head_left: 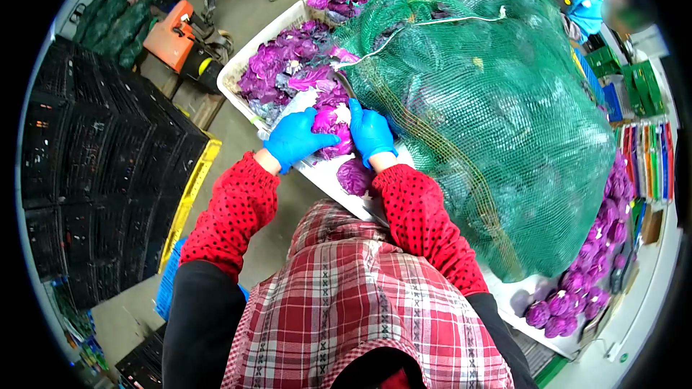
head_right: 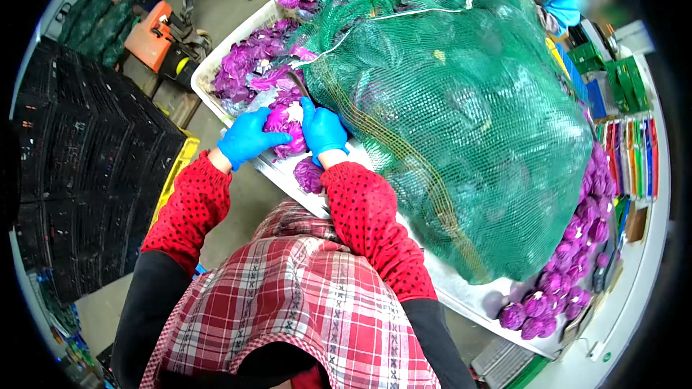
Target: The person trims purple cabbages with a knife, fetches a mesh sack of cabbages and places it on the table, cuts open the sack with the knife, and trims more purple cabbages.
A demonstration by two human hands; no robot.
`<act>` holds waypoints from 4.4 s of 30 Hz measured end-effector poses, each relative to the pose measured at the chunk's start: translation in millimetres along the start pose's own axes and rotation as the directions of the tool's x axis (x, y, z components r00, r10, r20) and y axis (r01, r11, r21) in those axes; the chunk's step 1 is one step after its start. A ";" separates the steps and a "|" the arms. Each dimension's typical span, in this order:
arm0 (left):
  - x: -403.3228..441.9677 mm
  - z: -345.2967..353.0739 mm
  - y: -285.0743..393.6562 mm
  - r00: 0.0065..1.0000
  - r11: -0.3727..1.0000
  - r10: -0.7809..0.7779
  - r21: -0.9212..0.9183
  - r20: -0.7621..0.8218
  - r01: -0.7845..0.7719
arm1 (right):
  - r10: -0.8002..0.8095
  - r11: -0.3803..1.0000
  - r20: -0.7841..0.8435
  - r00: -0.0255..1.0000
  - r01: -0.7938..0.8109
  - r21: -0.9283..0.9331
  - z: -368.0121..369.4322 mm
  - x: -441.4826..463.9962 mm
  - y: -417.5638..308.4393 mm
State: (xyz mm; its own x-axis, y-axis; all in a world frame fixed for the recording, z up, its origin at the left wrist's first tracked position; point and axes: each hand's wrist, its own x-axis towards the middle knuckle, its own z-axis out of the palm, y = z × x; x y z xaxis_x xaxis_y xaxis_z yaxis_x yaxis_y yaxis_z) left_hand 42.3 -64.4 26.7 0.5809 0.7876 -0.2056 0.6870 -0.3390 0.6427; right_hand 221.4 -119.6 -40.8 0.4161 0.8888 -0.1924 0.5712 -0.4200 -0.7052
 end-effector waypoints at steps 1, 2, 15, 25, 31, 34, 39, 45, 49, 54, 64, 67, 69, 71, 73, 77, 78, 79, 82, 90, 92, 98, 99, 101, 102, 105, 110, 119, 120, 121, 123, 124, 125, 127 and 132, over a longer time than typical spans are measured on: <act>4.2 -4.2 -4.5 0.997 0.999 0.053 0.009 0.050 -0.054 | 0.031 0.999 0.071 0.997 -0.029 -0.028 4.1 -0.4 4.9; 5.0 -10.6 0.1 0.990 0.995 0.102 0.009 0.094 -0.103 | 0.025 0.999 0.061 0.998 -0.023 -0.022 6.0 -3.2 9.2; -23.1 35.3 -5.2 0.951 0.969 -0.245 -0.004 -0.191 0.249 | 0.040 0.999 -0.247 0.968 -0.034 0.028 -5.9 -83.2 75.3; -8.4 34.9 -15.2 0.982 0.996 0.072 -0.032 -0.176 -0.079 | -0.271 0.916 0.053 0.961 0.274 -0.293 -27.6 -79.0 -24.5; -5.7 39.8 -8.8 0.994 0.996 -0.059 -0.066 -0.094 0.053 | -0.292 0.903 0.039 0.956 0.289 -0.319 -16.1 -63.7 -28.8; -11.7 48.5 -1.1 0.974 0.999 0.024 0.049 -0.225 -0.013 | -0.235 0.917 -0.027 0.972 0.213 -0.338 -15.8 -38.6 -27.1; -14.7 36.5 -22.9 0.970 0.989 0.147 0.023 -0.193 -0.145 | -0.136 0.984 -0.102 0.985 0.123 -0.126 -12.1 -26.7 -3.7; -18.3 30.6 -26.8 0.981 0.995 0.094 -0.017 -0.170 -0.098 | -0.228 0.974 -0.058 0.972 0.227 -0.027 -20.5 -43.9 -34.8; -8.1 30.8 -23.1 0.964 0.983 0.179 -0.003 -0.199 -0.183 | -0.167 0.986 -0.070 0.983 0.165 -0.036 -18.7 -34.4 -29.6; -11.3 25.5 -33.0 0.967 0.983 0.172 -0.027 -0.187 -0.180 | -0.129 0.991 -0.084 0.988 0.125 -0.053 -11.7 -53.5 15.5; -3.5 23.7 -11.4 0.963 0.969 0.241 0.082 -0.122 -0.232 | -0.229 0.919 -0.033 0.973 0.205 -0.337 -49.8 -128.2 1.5; -5.2 23.7 -2.6 0.959 0.960 0.265 0.125 -0.105 -0.251 | -0.237 0.896 -0.053 0.970 0.197 -0.398 -50.1 -122.1 5.7; -8.4 22.6 11.6 0.979 0.962 0.180 0.227 -0.095 -0.155 | -0.206 0.887 -0.091 0.974 0.147 -0.438 -57.6 -113.0 10.2; -15.9 26.4 23.4 0.972 0.954 0.190 0.262 -0.139 -0.149 | -0.093 0.911 -0.120 0.988 0.036 -0.411 -66.1 -106.2 25.8; -16.9 29.9 25.6 0.959 0.948 0.191 0.293 -0.211 -0.124 | -0.069 0.924 -0.142 0.988 0.010 -0.383 -63.8 -106.2 26.3; -10.0 21.9 25.9 0.984 0.946 0.142 0.308 -0.111 -0.102 | -0.281 0.917 -0.119 0.952 0.230 -0.325 -53.7 -129.1 14.3; -8.8 21.4 26.0 0.983 0.947 0.141 0.306 -0.118 -0.099 | -0.287 0.915 -0.117 0.951 0.236 -0.328 -53.7 -127.1 15.0; -9.4 22.2 26.5 0.980 0.943 0.154 0.314 -0.128 -0.107 | -0.242 0.914 -0.076 0.967 0.201 -0.352 -53.9 -128.2 14.9; -9.5 24.8 33.8 0.978 0.938 0.158 0.330 -0.137 -0.106 | -0.194 0.879 -0.024 0.981 0.162 -0.448 -53.6 -126.5 19.1; -14.5 27.4 50.1 0.993 0.916 0.069 0.401 -0.094 -0.026 | -0.046 0.911 -0.201 0.979 -0.041 -0.410 -63.7 -99.3 36.8; -18.6 31.8 39.6 0.973 0.930 0.140 0.362 -0.184 -0.065 | -0.106 0.900 -0.145 0.984 0.033 -0.435 -54.3 -102.9 29.3; -16.9 27.8 34.9 0.981 0.926 0.125 0.371 -0.146 -0.063 | -0.261 0.923 -0.146 0.954 0.202 -0.326 -54.5 -133.5 16.2; -16.8 27.7 39.5 0.981 0.922 0.133 0.382 -0.144 -0.069 | -0.241 0.912 -0.113 0.964 0.185 -0.367 -53.4 -132.7 14.8; -17.6 32.1 41.9 0.965 0.902 0.192 0.419 -0.177 -0.103 | -0.177 0.897 -0.091 0.980 0.123 -0.424 -57.7 -125.2 17.0; -18.4 33.1 43.0 0.965 0.902 0.196 0.418 -0.174 -0.108 | -0.116 0.878 -0.066 0.991 0.071 -0.474 -58.9 -123.8 17.6; -17.3 34.3 45.8 0.962 0.896 0.205 0.430 -0.182 -0.110 | -0.103 0.883 -0.096 0.990 0.046 -0.467 -59.2 -120.1 19.8; -30.7 41.9 46.4 0.972 0.894 0.169 0.441 -0.164 -0.081 | 0.081 0.902 -0.142 0.986 -0.134 -0.410 -61.9 -95.1 38.9; -41.5 25.7 5.8 0.863 0.926 0.361 0.244 -0.354 -0.287 | 0.100 0.993 -0.038 0.994 -0.102 -0.054 -80.1 -119.7 -22.5; -44.8 22.0 7.4 0.877 0.931 0.364 0.154 -0.315 -0.331 | -0.033 0.999 -0.112 0.993 0.036 0.020 -71.0 -107.7 -20.9; -41.5 7.0 22.7 0.844 0.901 0.434 0.171 -0.315 -0.399 | -0.169 0.980 -0.184 0.968 0.185 0.077 -62.5 -95.2 -19.3; -50.6 -14.0 40.3 0.885 0.909 0.417 0.069 -0.206 -0.412 | -0.316 0.898 -0.211 0.925 0.363 0.249 -55.6 -71.0 -18.6; -50.9 -20.4 41.1 0.867 0.885 0.464 0.066 -0.179 -0.460 | -0.247 0.931 0.001 0.969 0.237 0.278 -88.0 -70.8 -37.8; -48.9 -22.6 31.8 0.853 0.867 0.494 0.021 -0.168 -0.498 | -0.085 0.937 0.290 0.953 -0.023 0.350 -115.5 -72.5 -58.0; -61.0 -49.6 52.8 0.906 0.904 0.422 0.096 -0.038 -0.417 | -0.485 0.872 -0.020 0.874 0.485 0.069 -102.8 -63.0 -46.6; -90.5 -68.6 80.9 0.903 0.916 0.398 0.028 -0.160 -0.399 | -0.534 0.845 -0.171 0.828 0.521 -0.119 -103.2 -44.1 -38.3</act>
State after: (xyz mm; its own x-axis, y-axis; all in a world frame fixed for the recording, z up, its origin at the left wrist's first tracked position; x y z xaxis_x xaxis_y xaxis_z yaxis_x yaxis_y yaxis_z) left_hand 15.4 -127.8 148.0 0.7285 0.6587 0.1883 0.4099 -0.6393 0.6506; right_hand 254.2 -161.7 65.1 0.1606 0.9286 0.3345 0.7838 0.0860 -0.6151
